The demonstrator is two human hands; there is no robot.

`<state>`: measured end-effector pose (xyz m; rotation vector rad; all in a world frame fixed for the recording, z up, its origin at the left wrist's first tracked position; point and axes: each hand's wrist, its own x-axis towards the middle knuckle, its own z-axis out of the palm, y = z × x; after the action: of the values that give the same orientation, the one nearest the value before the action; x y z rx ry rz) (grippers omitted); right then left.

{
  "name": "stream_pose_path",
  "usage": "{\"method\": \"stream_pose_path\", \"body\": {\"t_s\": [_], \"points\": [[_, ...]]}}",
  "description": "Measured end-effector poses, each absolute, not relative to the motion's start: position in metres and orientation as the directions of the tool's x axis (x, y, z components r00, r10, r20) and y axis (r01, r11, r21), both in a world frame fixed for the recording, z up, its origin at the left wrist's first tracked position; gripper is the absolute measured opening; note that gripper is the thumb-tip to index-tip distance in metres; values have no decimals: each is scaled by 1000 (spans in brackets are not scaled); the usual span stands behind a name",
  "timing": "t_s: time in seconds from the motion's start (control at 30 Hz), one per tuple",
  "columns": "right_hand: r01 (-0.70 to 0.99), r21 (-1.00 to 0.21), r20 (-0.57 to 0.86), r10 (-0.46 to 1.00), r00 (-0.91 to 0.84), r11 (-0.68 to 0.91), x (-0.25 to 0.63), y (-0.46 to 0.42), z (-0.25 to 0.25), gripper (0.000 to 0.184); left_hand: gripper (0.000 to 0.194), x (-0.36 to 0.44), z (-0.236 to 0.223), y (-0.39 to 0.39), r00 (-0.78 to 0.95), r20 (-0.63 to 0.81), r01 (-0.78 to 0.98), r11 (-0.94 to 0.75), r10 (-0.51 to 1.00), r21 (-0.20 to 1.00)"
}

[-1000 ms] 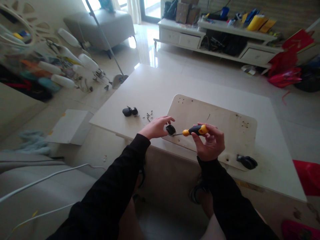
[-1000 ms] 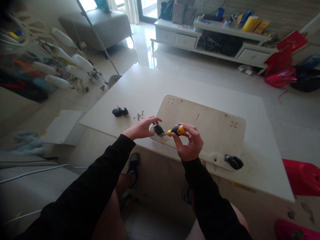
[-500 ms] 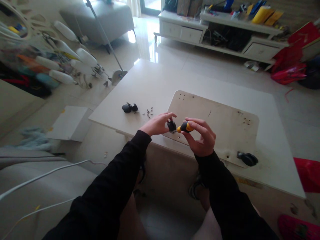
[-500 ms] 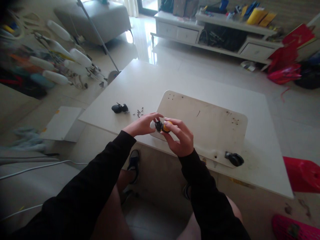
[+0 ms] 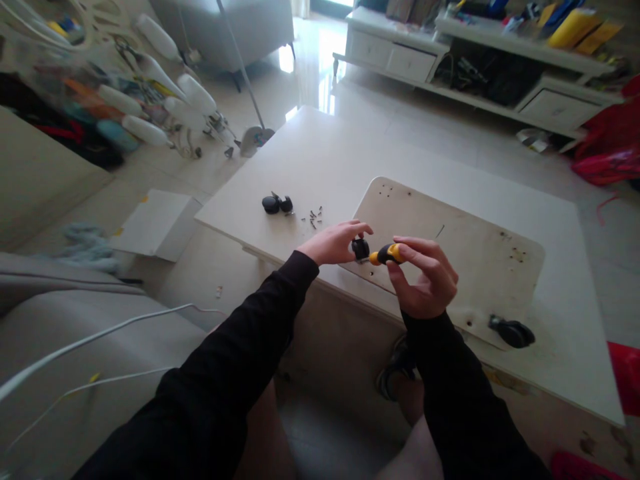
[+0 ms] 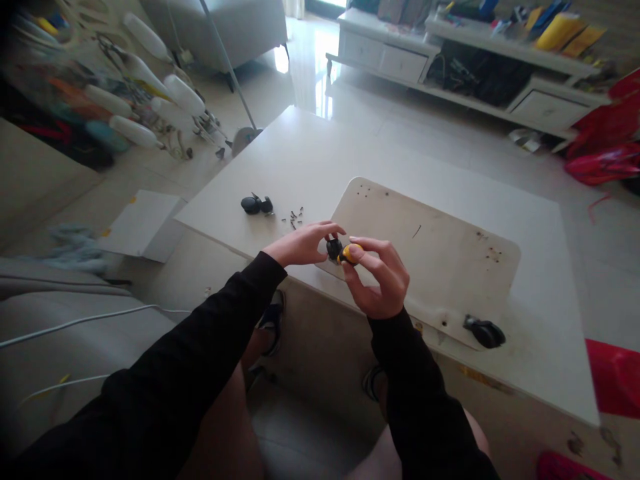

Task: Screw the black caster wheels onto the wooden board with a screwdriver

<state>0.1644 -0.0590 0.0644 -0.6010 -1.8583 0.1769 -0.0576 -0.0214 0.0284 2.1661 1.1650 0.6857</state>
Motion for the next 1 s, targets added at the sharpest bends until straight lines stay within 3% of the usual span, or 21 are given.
{"method": "stream_pose_path", "body": {"t_s": [0.13, 0.37, 0.6, 0.7, 0.87, 1.0], "points": [[412, -346, 860, 460, -220, 843, 162, -59, 71, 38, 60, -57, 32, -23, 487, 154, 563, -443, 860, 698], [290, -464, 804, 536, -258, 837, 160, -63, 70, 30, 26, -48, 37, -29, 533, 213, 526, -518, 819, 675], [422, -360, 857, 474, -203, 832, 158, -66, 75, 28, 8, -41, 33, -24, 528, 264, 493, -545, 807, 678], [387, -412, 843, 507, -183, 825, 158, -67, 68, 28, 5, -38, 34, -21, 548, 244, 475, -538, 800, 696], [184, -576, 769, 604, -210, 796, 155, -70, 64, 14, 10, -35, 38, -23, 571, 181, 496, -513, 801, 701], [204, -561, 778, 595, -202, 802, 153, -68, 69, 18, 9, -35, 39, -25, 544, 179, 525, -499, 820, 689]]}}
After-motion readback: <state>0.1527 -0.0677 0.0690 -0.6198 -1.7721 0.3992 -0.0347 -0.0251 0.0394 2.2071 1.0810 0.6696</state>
